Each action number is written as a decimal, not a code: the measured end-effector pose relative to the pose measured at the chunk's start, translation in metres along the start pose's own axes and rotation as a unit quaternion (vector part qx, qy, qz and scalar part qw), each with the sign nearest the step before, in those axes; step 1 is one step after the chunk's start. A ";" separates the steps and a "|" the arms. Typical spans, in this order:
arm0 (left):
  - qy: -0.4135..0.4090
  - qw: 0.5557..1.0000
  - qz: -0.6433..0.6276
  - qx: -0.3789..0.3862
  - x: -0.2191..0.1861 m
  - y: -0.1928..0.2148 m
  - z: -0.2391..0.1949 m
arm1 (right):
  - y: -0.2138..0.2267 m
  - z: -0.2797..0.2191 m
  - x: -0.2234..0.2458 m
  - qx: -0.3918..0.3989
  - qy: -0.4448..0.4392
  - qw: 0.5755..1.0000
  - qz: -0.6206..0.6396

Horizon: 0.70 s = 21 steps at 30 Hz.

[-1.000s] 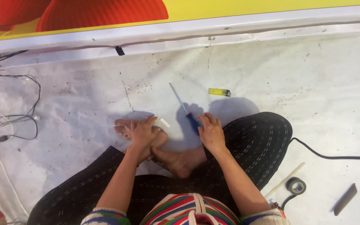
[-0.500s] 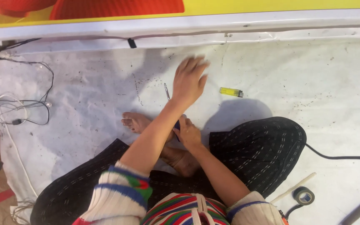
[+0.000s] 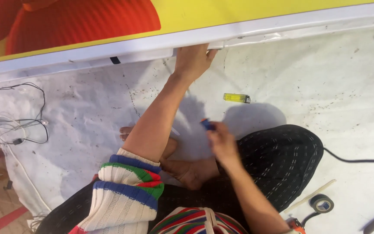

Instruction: Assembling the lower section of a display frame using a screwdriver to fasten components.

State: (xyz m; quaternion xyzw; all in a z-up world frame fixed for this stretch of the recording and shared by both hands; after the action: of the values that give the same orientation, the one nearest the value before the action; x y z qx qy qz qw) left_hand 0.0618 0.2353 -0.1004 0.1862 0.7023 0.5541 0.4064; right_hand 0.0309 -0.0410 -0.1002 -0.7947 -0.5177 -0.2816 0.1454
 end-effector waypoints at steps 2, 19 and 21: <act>0.004 1.000 0.010 -0.001 0.003 -0.004 -0.002 | 0.033 -0.005 0.013 -0.046 0.085 0.995 -0.022; 0.022 0.995 0.080 -0.058 0.003 -0.016 -0.002 | 0.078 -0.023 0.058 -0.229 0.216 0.939 -0.140; 0.021 0.994 0.079 -0.067 0.002 -0.013 -0.001 | 0.076 -0.023 0.058 -0.226 0.213 0.941 -0.137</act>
State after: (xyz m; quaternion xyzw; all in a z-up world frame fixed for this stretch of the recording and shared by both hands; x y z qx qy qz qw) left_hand 0.0625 0.2315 -0.1129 0.2017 0.6548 0.6342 0.3584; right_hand 0.1111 -0.0418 -0.0424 -0.6497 -0.5014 -0.5707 0.0289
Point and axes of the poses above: each hand's wrist, its own z-axis towards the middle knuckle, its own y-axis out of the back of the hand, x = y × z, the point moved 5 cm from there along z, towards the middle knuckle, and after that the axes turned 5 degrees about -y, right-handed, at the moved point
